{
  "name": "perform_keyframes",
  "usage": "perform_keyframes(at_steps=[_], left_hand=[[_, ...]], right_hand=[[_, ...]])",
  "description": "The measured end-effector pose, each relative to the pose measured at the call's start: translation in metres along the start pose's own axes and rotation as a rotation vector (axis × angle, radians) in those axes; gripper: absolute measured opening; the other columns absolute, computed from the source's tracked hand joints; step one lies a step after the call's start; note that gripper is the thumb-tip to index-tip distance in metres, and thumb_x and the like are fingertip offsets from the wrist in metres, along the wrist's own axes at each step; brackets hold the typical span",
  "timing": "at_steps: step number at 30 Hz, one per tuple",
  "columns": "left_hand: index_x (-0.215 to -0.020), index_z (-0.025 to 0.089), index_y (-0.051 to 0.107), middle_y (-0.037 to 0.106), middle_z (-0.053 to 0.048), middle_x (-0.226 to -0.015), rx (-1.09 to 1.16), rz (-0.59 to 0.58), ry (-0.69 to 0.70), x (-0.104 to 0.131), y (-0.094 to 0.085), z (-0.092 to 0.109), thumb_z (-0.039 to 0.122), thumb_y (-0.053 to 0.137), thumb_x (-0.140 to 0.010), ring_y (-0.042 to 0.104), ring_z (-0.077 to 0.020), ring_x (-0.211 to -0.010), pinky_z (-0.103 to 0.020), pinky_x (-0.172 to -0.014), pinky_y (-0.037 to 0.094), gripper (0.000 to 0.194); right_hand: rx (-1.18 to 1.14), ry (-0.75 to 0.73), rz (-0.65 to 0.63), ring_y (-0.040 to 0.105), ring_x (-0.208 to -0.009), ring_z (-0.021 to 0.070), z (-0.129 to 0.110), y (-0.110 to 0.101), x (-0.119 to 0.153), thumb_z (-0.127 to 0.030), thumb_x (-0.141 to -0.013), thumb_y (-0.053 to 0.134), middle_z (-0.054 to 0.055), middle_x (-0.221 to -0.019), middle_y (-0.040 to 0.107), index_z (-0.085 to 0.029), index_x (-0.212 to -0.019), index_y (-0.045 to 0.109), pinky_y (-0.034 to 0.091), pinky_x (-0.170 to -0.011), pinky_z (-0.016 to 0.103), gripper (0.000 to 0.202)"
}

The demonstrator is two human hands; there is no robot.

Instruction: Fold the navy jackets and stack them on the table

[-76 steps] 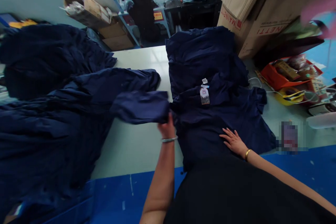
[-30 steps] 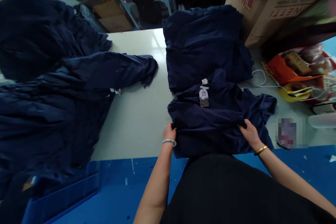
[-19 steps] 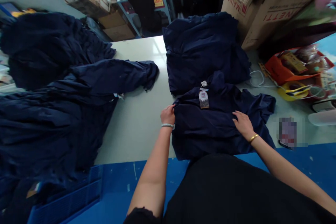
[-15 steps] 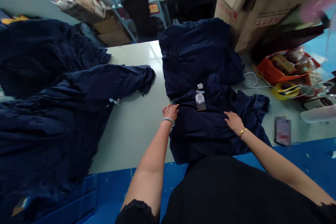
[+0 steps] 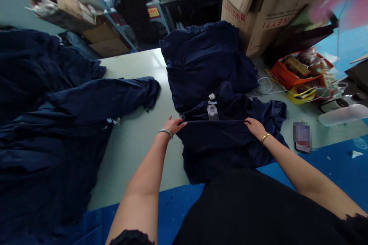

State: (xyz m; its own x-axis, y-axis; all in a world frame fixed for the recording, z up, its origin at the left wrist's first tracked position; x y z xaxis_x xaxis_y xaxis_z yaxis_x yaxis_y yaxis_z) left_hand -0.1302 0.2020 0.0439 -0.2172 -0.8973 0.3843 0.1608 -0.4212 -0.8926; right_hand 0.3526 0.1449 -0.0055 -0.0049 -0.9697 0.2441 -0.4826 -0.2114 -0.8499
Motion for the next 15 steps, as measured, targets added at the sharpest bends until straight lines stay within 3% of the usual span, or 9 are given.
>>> perform_keyframes(at_steps=[3,6,8,10,13,15], left_hand=[[-0.107,0.025,0.073,0.079,-0.004,-0.094,-0.027,0.052,-0.088,-0.004,-0.003,-0.005,0.054,0.056,-0.096,0.073,-0.0226,-0.1,-0.05,-0.131,0.014,0.036],[-0.13,0.019,0.066,0.074,-0.013,-0.125,-0.026,0.25,-0.264,0.005,-0.004,0.004,0.05,0.062,-0.093,0.064,-0.0311,-0.125,-0.057,-0.13,0.015,0.049],[-0.147,0.014,0.054,0.063,-0.019,-0.144,0.0,0.451,-0.384,0.021,-0.001,0.023,0.046,0.06,-0.095,0.051,-0.0334,-0.141,-0.059,-0.13,0.014,0.061],[-0.156,0.014,0.044,0.051,-0.018,-0.158,0.035,0.556,-0.386,0.039,0.013,0.053,0.042,0.052,-0.099,0.037,-0.0313,-0.153,-0.058,-0.131,0.012,0.064],[-0.161,0.024,0.041,0.04,-0.011,-0.168,0.027,0.432,-0.205,0.056,0.053,0.106,0.043,0.049,-0.101,0.02,-0.0287,-0.161,-0.059,-0.132,0.007,0.064],[-0.165,0.028,0.034,0.03,-0.009,-0.173,0.007,0.321,-0.193,0.065,0.082,0.124,0.049,0.05,-0.1,0.009,-0.032,-0.163,-0.063,-0.131,0.002,0.07]], right_hand=[[0.029,0.015,0.004,0.069,-0.104,0.0246,-0.003,-0.003,-0.01,-0.033,-0.103,0.049,0.011,-0.112,0.076,-0.021,-0.112,0.076,0.05,-0.094,0.035,0.031],[0.054,0.022,0.062,0.066,-0.117,0.0271,-0.006,-0.004,-0.014,-0.031,-0.102,0.048,0.016,-0.123,0.072,-0.017,-0.125,0.072,0.048,-0.104,0.039,0.036],[0.07,-0.005,0.151,0.057,-0.133,0.0301,-0.011,-0.005,-0.008,-0.029,-0.1,0.051,0.019,-0.141,0.064,-0.013,-0.139,0.064,0.043,-0.113,0.044,0.044],[0.097,-0.095,0.198,0.046,-0.145,0.031,-0.02,-0.001,0.004,-0.028,-0.1,0.049,0.019,-0.156,0.052,-0.012,-0.146,0.058,0.035,-0.122,0.049,0.049],[0.151,-0.252,0.111,0.038,-0.152,0.0279,-0.035,0.017,0.026,-0.028,-0.103,0.043,0.012,-0.164,0.045,-0.02,-0.147,0.059,0.023,-0.128,0.053,0.048],[0.189,-0.263,0.013,0.033,-0.156,0.0289,-0.039,0.032,0.036,-0.035,-0.103,0.046,0.01,-0.167,0.04,-0.024,-0.152,0.054,0.019,-0.129,0.057,0.051]])
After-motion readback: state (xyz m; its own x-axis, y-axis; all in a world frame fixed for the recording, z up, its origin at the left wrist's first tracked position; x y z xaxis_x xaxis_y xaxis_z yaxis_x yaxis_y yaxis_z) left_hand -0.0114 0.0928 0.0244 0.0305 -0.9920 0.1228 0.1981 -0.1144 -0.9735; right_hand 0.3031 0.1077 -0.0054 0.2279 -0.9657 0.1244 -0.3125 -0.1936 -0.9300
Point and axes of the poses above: each hand's wrist, its own x-axis away from the middle knuckle, its own y-axis out of the palm, z = x × y, the point moved 5 cm from there along -x, towards the middle knuckle
